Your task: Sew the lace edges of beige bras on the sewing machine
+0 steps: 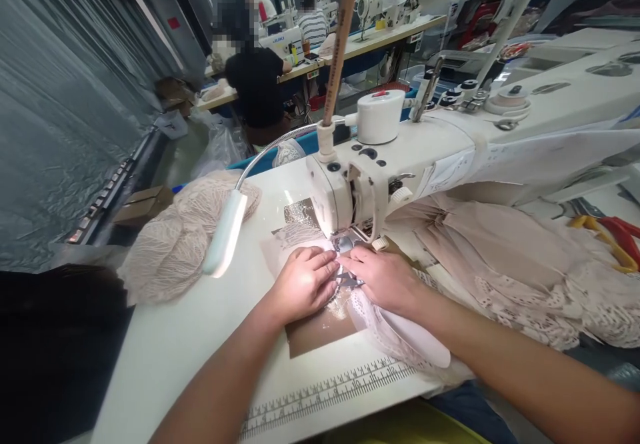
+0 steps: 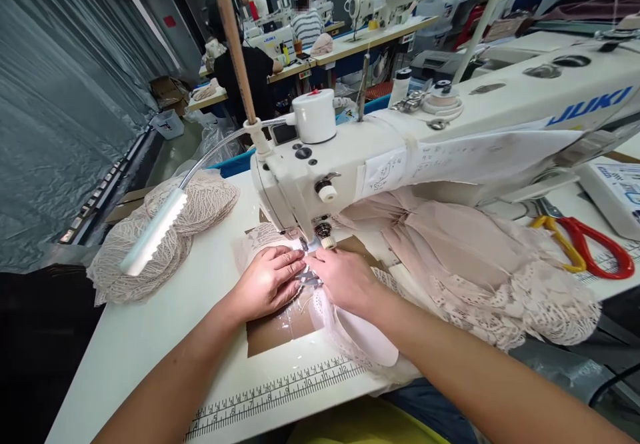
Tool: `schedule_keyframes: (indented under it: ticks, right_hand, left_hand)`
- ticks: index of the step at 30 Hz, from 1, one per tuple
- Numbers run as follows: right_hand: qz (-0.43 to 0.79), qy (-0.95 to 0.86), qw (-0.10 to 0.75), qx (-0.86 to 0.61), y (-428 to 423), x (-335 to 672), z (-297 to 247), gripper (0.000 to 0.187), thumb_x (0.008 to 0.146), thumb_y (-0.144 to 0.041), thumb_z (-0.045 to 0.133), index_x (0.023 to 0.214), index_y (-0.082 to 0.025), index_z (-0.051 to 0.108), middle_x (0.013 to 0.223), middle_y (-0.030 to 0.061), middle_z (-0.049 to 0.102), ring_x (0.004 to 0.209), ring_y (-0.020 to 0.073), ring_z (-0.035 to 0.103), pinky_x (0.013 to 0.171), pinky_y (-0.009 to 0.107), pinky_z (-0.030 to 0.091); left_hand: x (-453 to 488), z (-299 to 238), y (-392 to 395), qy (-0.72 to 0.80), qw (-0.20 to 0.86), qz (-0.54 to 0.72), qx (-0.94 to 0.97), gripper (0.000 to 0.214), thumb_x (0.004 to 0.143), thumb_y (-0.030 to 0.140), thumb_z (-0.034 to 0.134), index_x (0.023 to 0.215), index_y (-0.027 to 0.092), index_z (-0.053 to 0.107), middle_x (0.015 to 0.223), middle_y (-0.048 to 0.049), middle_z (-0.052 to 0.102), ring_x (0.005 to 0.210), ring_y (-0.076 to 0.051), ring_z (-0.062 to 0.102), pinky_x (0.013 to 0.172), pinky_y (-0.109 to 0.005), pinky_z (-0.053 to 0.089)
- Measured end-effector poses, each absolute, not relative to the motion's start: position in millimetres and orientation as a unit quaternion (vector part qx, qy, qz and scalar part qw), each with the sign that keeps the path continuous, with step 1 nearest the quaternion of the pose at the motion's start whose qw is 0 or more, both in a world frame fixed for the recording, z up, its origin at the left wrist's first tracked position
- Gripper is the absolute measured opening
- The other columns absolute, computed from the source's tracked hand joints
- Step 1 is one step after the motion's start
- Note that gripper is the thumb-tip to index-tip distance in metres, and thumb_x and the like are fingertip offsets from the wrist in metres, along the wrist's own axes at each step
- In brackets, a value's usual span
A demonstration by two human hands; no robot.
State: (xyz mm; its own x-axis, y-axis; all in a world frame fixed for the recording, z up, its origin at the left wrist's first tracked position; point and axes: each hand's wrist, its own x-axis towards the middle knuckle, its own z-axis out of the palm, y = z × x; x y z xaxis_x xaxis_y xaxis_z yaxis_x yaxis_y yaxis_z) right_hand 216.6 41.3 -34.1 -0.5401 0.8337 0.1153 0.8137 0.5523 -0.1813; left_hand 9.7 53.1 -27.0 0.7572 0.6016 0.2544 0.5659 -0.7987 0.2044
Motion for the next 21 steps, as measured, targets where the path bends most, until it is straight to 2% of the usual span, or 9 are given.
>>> schedule_keyframes:
  ticks: [9,17,21]
  right_hand:
    - [0.060,-0.901,0.095,-0.419,41.7,223.5,-37.9,0.036,0.085,-0.017,0.048,0.117,-0.022,0.061,0.092,0.0043,0.060,0.072,0.0150,0.054,0.060,0.026,0.035]
    - [0.045,-0.890,0.096,-0.443,39.8,220.5,-36.0,0.028,0.088,-0.025,0.050,0.112,-0.022,0.065,0.090,0.0049,0.061,0.072,0.0155,0.055,0.061,0.026,0.037]
    - [0.041,-0.880,0.094,-0.464,40.8,218.4,-36.1,0.031,0.086,-0.020,0.050,0.114,-0.020,0.063,0.091,0.0051,0.062,0.070,0.0155,0.055,0.059,0.027,0.036]
  left_hand:
    - [5.0,-22.3,52.9,0.299,0.076,0.160,0.938,0.031,0.090,0.033,0.046,0.112,0.019,0.063,0.121,-0.0086,0.062,0.107,-0.025,0.052,0.093,-0.043,0.042]
    - [8.6,-21.5,51.3,0.315,0.078,0.157,0.933,0.034,0.091,0.034,0.046,0.115,0.019,0.063,0.122,-0.0099,0.061,0.106,-0.026,0.053,0.092,-0.044,0.043]
    - [9.3,-24.8,52.3,0.329,0.069,0.160,0.928,0.035,0.090,0.034,0.047,0.117,0.018,0.062,0.123,-0.0105,0.060,0.107,-0.027,0.052,0.092,-0.045,0.044]
